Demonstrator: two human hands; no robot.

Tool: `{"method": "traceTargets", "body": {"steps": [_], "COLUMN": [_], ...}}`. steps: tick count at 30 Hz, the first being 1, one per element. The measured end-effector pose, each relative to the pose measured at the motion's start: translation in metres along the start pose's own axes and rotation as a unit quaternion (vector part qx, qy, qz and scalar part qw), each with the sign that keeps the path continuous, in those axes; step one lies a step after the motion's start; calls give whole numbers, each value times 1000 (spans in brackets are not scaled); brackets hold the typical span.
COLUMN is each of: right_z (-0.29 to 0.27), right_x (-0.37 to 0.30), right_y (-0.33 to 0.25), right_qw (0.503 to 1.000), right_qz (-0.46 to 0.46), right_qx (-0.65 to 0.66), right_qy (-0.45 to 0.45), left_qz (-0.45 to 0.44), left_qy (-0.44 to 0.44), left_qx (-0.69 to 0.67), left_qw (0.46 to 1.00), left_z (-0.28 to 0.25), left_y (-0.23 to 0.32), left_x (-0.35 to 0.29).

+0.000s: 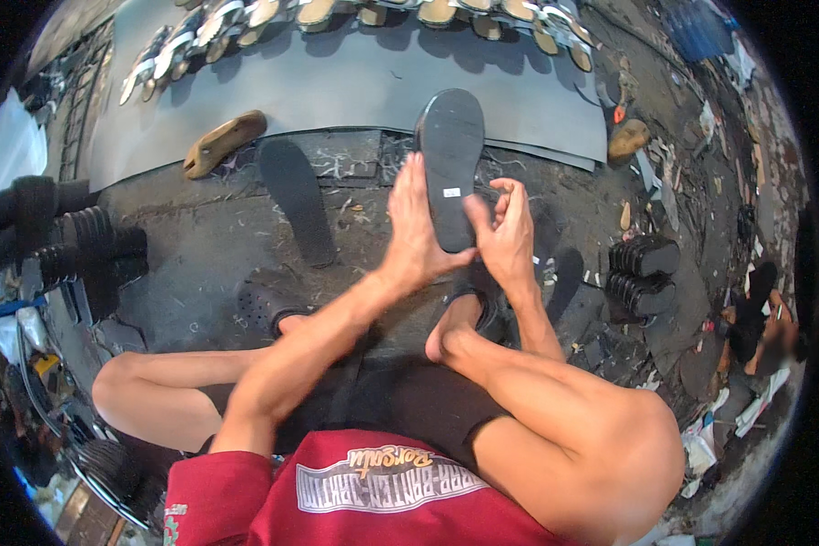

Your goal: The person sits on the floor and repeatedly wipes and rubs the surfaces of black shoe insoles by hand. They handle the insoles one at a time, turning them over and rubbing both sides, then stacking them into a pile.

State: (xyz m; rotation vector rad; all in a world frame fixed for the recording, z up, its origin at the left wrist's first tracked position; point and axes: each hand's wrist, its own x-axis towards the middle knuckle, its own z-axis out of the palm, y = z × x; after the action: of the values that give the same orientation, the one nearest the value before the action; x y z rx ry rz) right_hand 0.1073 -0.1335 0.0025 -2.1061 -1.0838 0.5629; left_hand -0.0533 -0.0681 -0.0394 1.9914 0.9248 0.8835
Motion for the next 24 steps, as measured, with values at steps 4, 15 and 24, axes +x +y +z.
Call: {"method": "traceTargets", "body": {"steps": [4, 15, 24], "right_z": [17, -12, 49], "right_x": [-4, 6, -16], "right_y": [-18, -18, 2], "right_qw": [998, 992, 991], "right_qz": [-29, -5, -63], "right_qx": [-59, -61, -98], "right_qy": [-8, 110, 70], "left_qz": [-101, -108, -29], "left_qy": [45, 171, 42], "left_qx": [-110, 31, 53], "left_qw": [988, 979, 997], "left_z": [44, -33, -30], "left_y": [14, -22, -54], "left_x": [-17, 8, 93]}}
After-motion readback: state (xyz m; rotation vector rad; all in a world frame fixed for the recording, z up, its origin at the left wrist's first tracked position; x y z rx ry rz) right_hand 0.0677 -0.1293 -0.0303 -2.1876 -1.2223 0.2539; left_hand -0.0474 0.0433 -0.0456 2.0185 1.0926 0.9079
